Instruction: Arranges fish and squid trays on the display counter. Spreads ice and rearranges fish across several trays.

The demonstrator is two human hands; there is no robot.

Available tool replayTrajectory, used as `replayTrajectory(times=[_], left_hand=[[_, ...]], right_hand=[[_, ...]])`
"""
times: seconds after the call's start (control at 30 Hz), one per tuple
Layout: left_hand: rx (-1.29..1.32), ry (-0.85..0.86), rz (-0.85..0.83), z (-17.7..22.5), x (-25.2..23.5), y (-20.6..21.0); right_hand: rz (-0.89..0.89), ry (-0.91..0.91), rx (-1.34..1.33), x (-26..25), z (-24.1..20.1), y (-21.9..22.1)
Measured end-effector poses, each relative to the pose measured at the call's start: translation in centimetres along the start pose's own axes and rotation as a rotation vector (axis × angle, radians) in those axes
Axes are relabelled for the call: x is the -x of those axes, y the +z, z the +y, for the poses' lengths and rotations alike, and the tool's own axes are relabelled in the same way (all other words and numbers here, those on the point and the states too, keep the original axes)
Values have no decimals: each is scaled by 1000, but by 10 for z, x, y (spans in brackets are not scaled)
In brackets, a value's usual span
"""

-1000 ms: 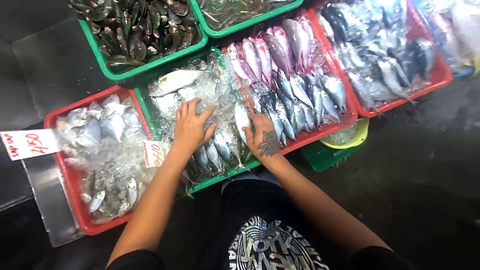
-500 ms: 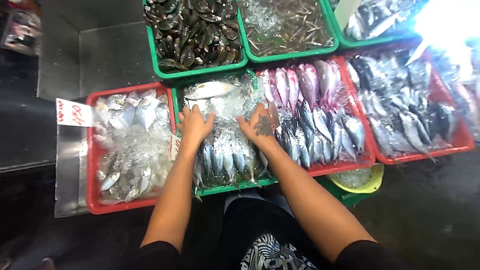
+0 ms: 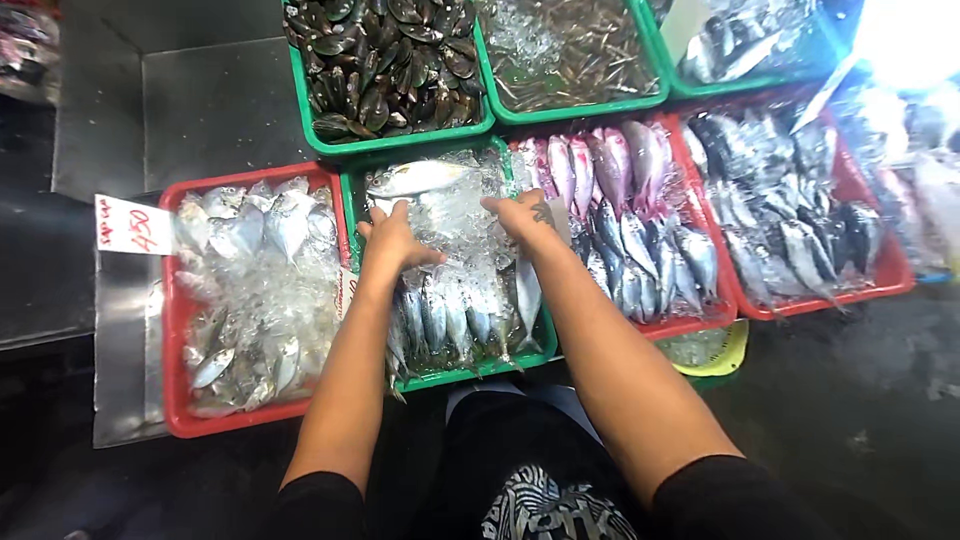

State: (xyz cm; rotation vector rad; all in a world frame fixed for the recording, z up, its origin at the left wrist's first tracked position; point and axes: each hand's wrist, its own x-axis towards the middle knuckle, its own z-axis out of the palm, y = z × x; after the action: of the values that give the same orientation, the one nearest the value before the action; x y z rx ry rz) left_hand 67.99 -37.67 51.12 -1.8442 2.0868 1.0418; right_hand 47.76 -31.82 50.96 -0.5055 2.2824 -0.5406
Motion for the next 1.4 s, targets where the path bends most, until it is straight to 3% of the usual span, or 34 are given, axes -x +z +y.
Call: replayTrajectory(times=[0.13,0.33,0.53,0.83,1.03,1.2,1.4], left_hand=[[-90,47,2,-6,-9,-9],[-162,326,-12,-19,-28,-8],[-245,336,-53,-22,-23,-4],[-291,459,-135,-16,-32,-7],[-108,489,-267,-15,-40,-9],[-18,621,-240,-21,-44,-6],[102,759,-212,-12,-39,-5]], right_hand=[[-72,24,-30,1,1,-5],[-281,-36,-197,14,-11,-1],[-33,-127,40,15,13,19],[-146,-20,-167,6,-7,12],[-150,6,-333,-10,9,27],[-188,-95,-320,-11,19,27],[-323,-343,-331,-15,41,15]])
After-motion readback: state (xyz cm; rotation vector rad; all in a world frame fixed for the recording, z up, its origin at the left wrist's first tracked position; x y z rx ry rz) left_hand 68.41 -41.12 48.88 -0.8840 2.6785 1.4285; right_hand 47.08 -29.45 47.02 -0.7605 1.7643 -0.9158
